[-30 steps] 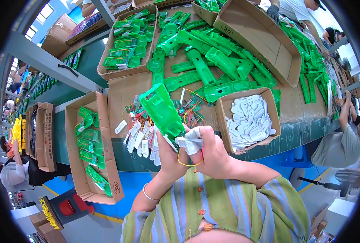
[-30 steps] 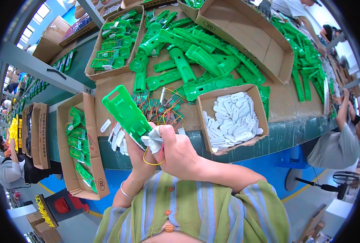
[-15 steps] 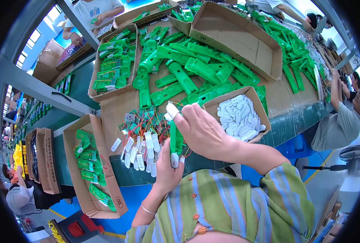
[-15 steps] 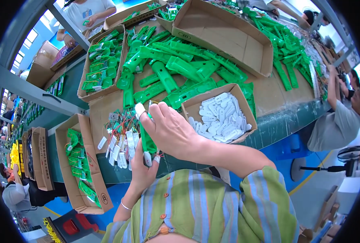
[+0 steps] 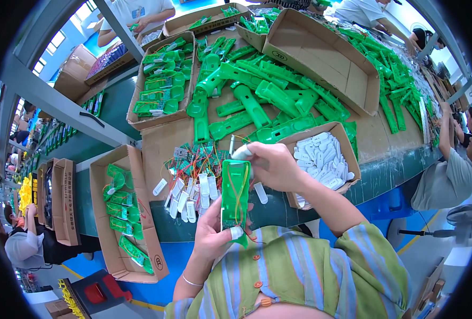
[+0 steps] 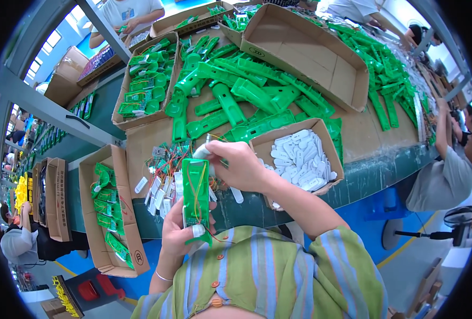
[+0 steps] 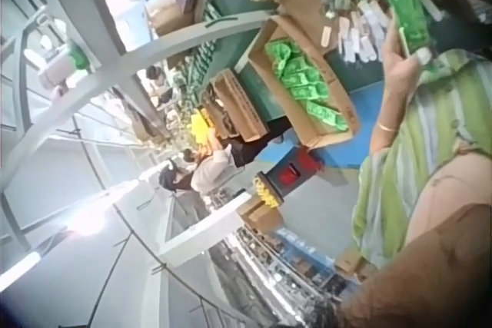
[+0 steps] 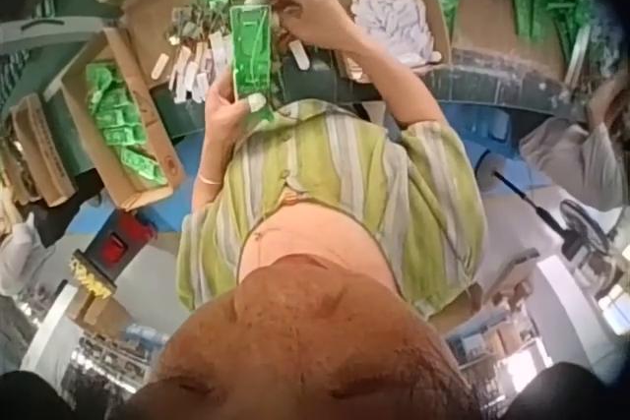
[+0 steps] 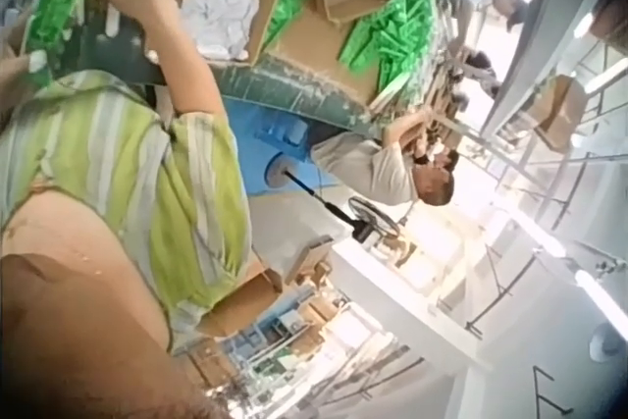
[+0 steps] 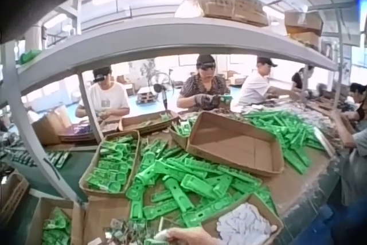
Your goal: Assembling electronic wiring and plastic attachments into green housing units on a production line.
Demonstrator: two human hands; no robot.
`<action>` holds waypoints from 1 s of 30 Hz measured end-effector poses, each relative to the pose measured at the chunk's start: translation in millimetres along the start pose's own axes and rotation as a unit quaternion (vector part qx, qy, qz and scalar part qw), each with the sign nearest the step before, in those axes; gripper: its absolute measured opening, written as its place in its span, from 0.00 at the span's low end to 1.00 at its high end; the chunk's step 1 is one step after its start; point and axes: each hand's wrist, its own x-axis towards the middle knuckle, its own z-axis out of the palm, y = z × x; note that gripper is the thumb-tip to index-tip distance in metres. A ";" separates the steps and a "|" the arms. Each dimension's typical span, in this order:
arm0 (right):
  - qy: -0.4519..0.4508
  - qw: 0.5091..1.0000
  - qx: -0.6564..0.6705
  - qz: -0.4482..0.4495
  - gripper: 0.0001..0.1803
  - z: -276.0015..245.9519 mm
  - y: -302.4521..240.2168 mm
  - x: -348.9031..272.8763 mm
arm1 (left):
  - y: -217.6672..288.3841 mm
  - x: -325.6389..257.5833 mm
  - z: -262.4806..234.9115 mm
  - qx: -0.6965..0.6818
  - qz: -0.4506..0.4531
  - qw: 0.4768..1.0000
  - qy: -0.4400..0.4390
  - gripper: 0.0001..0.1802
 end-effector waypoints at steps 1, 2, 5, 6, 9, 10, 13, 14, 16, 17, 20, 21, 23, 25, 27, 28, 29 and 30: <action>-0.066 0.965 0.211 0.144 0.16 -1.8 -2.4 -1.0 | -2.1 0.8 -6.3 0.002 0.001 1.000 -0.001 0.40; -0.104 0.926 0.332 0.148 0.16 -2.1 4.1 -2.8 | -3.5 1.8 -12.5 -0.012 -0.002 1.000 0.021 0.39; -0.049 0.922 0.345 0.170 0.18 11.8 9.4 -4.1 | -9.9 5.0 -14.0 -0.043 0.006 0.999 0.030 0.36; -0.052 0.921 0.333 0.195 0.18 13.0 0.5 0.4 | -13.0 4.0 -16.8 -0.014 0.016 0.999 0.042 0.34; -0.057 0.944 0.307 0.110 0.16 27.5 5.8 6.5 | -8.8 -1.1 -22.4 0.044 0.047 0.996 0.059 0.32; -0.086 0.954 0.234 0.164 0.17 22.8 2.6 11.6 | -6.0 -3.7 -23.3 0.071 0.065 0.994 0.059 0.32; 0.000 0.983 -0.183 0.022 0.23 -4.5 30.4 36.9 | 27.3 7.3 -35.2 0.055 0.112 0.979 0.160 0.30; 0.044 0.931 -0.361 0.022 0.26 -16.1 50.5 39.6 | 35.9 12.5 -55.5 0.077 0.147 0.958 0.235 0.29; -0.004 0.846 -0.501 0.182 0.34 -28.2 66.7 40.5 | 56.7 17.4 -107.7 0.115 0.222 0.903 0.349 0.25; -0.022 0.838 -0.499 0.218 0.34 -30.1 75.5 40.2 | 68.8 20.9 -131.1 0.133 0.256 0.877 0.384 0.22; 0.000 0.868 -0.453 0.203 0.30 -20.8 80.9 45.7 | 96.5 6.6 -200.3 0.169 0.301 0.804 0.484 0.10; 0.015 0.873 -0.447 0.194 0.29 -18.0 80.0 48.1 | 99.4 2.6 -229.2 0.222 0.293 0.783 0.501 0.10; 0.064 0.889 -0.426 0.153 0.23 -26.5 82.9 45.8 | 101.7 8.7 -211.4 0.450 0.280 0.643 0.553 0.15; 0.092 0.933 -0.282 0.204 0.21 -32.8 61.2 42.7 | 89.3 19.8 -159.7 0.624 0.353 0.405 0.568 0.21; 0.086 0.962 -0.103 0.237 0.21 -39.2 32.7 30.5 | 71.9 36.4 -95.1 0.536 0.358 0.669 0.371 0.27; 0.069 0.964 0.091 0.242 0.20 -41.7 22.9 22.6 | 63.0 42.1 -76.0 0.613 0.349 0.641 0.301 0.30; -0.002 0.964 0.140 0.225 0.20 -48.8 22.5 11.8 | 51.6 51.8 -53.8 0.673 0.397 0.559 0.278 0.32; -0.025 0.952 0.159 0.259 0.20 -47.5 5.6 4.2 | 51.5 53.8 -31.1 0.736 0.413 0.487 0.223 0.34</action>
